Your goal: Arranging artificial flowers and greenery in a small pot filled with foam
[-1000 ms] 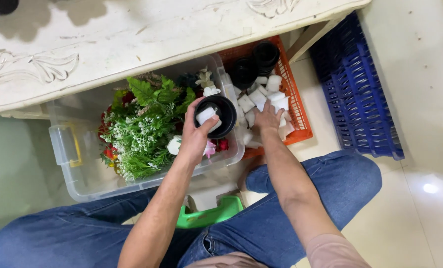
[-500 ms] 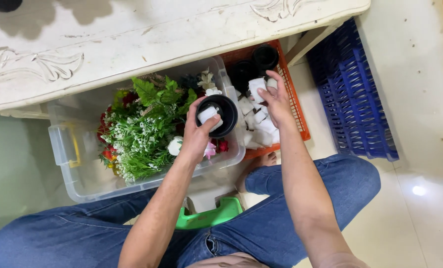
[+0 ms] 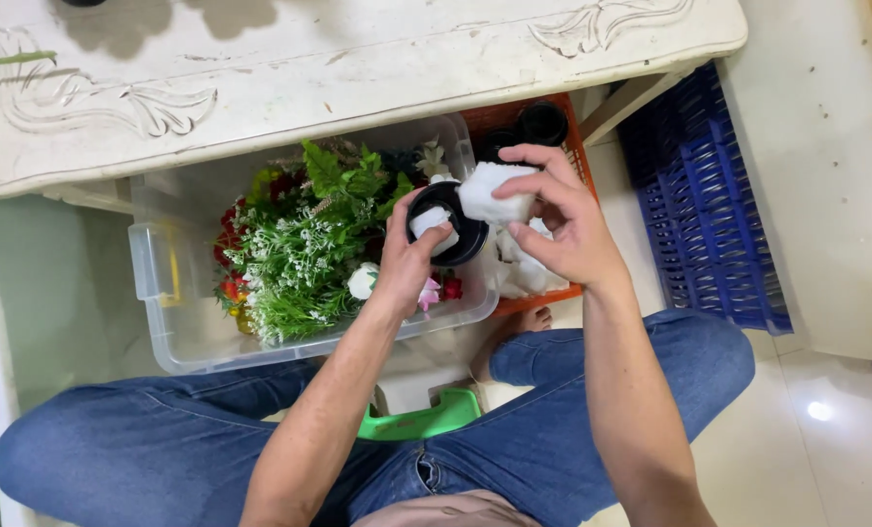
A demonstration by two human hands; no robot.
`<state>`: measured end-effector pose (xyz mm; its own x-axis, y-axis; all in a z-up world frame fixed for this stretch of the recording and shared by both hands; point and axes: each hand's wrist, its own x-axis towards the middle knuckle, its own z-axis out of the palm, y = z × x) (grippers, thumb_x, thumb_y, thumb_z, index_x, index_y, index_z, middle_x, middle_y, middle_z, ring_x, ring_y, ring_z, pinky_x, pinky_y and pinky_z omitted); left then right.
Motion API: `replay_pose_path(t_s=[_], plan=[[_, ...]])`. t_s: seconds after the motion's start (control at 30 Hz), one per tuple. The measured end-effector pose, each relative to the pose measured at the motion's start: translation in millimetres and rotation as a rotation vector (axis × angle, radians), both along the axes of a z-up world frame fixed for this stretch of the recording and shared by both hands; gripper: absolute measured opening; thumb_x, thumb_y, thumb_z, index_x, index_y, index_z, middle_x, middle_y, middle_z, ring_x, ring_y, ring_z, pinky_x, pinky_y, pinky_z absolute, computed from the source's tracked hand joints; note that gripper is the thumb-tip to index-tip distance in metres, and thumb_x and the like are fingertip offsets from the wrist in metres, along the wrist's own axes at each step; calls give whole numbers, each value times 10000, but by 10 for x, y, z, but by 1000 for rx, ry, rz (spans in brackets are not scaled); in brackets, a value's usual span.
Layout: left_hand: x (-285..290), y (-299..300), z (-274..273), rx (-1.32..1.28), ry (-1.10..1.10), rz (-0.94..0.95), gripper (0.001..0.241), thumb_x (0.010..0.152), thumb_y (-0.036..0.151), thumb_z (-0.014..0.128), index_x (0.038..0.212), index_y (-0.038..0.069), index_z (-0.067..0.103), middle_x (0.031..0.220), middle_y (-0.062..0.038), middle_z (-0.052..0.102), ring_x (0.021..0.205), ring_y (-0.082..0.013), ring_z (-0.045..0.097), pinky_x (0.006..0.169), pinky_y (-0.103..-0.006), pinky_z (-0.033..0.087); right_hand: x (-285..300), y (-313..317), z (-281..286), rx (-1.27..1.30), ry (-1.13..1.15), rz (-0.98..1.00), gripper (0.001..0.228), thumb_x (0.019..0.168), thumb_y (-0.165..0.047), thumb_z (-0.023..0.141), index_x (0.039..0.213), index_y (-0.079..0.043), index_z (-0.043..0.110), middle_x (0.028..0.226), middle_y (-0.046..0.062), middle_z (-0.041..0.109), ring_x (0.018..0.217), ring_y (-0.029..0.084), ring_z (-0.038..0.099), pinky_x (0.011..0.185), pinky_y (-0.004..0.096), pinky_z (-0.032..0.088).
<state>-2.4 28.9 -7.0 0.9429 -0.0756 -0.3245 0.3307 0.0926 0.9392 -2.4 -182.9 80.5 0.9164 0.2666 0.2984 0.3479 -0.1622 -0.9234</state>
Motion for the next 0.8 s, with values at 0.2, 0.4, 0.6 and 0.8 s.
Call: replay_pose_path(t_s=[0.2,0.4,0.6,0.8], plan=[[-41,37,137,105,-41,4,681,858,286,731,1477,179,468,1415,-216,408,1429,-435,362,1195,-521,276,-56,192,170,-386,-226,-50,353,840,-80,815,1179,-133,734,1196,126,640,1047,380,673,881,468,546],[-76,63,217,115,-116,15,639,884,204,689,1475,145,453,1383,-255,384,1414,-490,349,1198,-554,237,-90,253,62,-471,-291,-55,458,754,2,743,1176,-173,706,1232,91,620,1000,301,626,858,448,543],[-136,43,213,201,-179,-17,614,907,178,667,1475,138,438,1361,-246,373,1408,-510,346,1207,-553,236,-103,412,39,-642,-413,-30,475,718,66,687,1137,-154,731,1101,140,604,1009,361,633,870,456,568],[-152,44,169,217,-164,-47,566,908,151,614,1454,154,464,1353,-246,387,1402,-505,362,1203,-551,243,-57,419,-186,-726,-415,17,466,675,44,805,1092,-153,737,1124,111,645,1042,331,598,930,442,539]])
